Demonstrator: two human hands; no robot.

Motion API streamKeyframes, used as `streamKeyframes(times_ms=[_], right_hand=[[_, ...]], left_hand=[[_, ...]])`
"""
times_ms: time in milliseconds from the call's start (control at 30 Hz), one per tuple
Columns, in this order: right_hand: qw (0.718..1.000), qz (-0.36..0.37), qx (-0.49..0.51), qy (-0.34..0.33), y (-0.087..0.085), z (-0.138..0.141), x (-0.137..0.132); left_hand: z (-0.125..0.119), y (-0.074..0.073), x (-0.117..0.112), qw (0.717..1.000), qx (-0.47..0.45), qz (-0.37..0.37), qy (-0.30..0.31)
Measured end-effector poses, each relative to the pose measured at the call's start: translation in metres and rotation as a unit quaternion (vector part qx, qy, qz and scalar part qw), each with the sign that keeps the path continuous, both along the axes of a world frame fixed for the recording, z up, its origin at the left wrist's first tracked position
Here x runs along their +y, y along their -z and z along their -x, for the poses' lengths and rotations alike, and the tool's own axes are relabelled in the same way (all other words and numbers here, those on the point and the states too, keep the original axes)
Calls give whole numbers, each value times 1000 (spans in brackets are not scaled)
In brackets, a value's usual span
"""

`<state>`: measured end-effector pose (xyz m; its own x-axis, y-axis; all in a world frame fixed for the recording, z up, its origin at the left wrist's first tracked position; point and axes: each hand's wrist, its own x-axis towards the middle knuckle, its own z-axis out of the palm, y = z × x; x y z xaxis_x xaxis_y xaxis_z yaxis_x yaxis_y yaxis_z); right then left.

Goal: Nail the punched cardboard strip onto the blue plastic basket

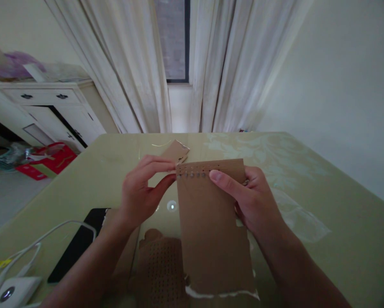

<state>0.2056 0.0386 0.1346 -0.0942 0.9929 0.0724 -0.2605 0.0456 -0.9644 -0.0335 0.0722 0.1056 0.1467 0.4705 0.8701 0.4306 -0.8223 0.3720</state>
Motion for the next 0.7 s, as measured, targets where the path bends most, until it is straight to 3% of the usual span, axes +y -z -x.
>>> streamKeyframes(times_ms=[167,367,533,633,700], right_hand=[[1000,-8,-9,14,0,1,2],[999,-10,-50,1,2,2,-1],[989,-51,-131,47,10,2,5],[993,-36,-103,43,11,0,9],[995,-43,-80,51,8,-1,9]], left_hand=[[7,-4,-6,999,29,-29,-21],[-3,-3,-15,997,44,-58,-36],[0,-22,-49,994,46,-101,-4],[14,-32,-53,997,55,-44,6],[27,-27,-34,998,59,28,-13]])
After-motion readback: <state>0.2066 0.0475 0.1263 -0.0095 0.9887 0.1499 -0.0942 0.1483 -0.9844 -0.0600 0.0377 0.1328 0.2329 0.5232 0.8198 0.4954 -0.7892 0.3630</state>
